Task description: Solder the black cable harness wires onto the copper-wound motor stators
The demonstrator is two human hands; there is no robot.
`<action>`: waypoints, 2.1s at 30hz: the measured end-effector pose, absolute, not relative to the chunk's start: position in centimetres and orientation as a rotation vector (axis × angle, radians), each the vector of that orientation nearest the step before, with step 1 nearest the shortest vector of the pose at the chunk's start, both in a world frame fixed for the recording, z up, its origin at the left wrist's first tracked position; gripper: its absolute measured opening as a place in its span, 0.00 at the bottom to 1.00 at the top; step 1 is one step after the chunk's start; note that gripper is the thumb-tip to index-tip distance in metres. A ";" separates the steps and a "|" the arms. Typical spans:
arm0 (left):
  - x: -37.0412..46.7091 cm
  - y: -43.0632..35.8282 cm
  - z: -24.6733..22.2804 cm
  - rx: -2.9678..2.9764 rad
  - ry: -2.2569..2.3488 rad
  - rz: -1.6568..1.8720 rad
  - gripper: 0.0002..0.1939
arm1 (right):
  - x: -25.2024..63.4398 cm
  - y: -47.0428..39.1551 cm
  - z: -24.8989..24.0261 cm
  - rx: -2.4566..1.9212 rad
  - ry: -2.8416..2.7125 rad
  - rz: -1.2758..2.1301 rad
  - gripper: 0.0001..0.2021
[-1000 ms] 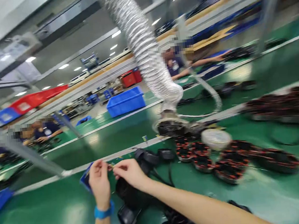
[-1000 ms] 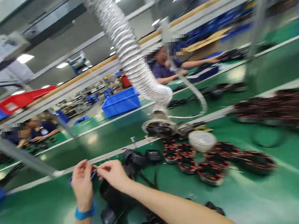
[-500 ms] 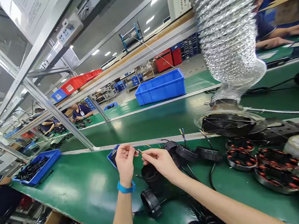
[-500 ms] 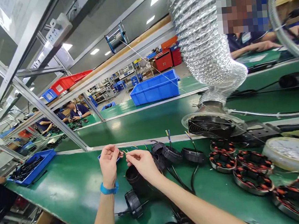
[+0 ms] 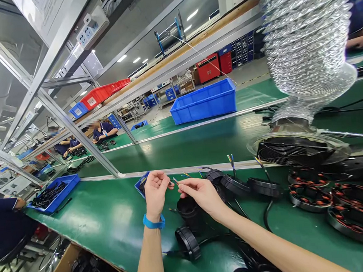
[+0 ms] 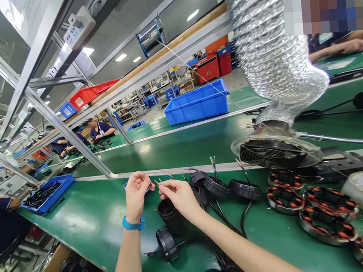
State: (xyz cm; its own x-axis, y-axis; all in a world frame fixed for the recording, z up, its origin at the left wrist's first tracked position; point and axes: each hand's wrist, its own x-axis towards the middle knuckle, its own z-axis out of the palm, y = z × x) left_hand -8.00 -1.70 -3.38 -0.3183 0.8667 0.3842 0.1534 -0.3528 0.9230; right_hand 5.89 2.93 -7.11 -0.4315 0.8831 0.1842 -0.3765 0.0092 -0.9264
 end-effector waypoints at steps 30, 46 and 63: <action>-9.4 -2.1 -3.7 1.523 1.428 1.488 0.15 | 5.6 2.6 -7.6 -0.607 -1.451 1.513 0.16; -8.2 -1.0 -4.5 1.330 1.335 1.895 0.11 | 5.7 2.5 -7.5 -0.587 -1.434 1.542 0.17; -7.5 -0.8 -5.1 1.350 1.344 1.926 0.10 | 5.7 2.5 -7.6 -0.588 -1.437 1.545 0.16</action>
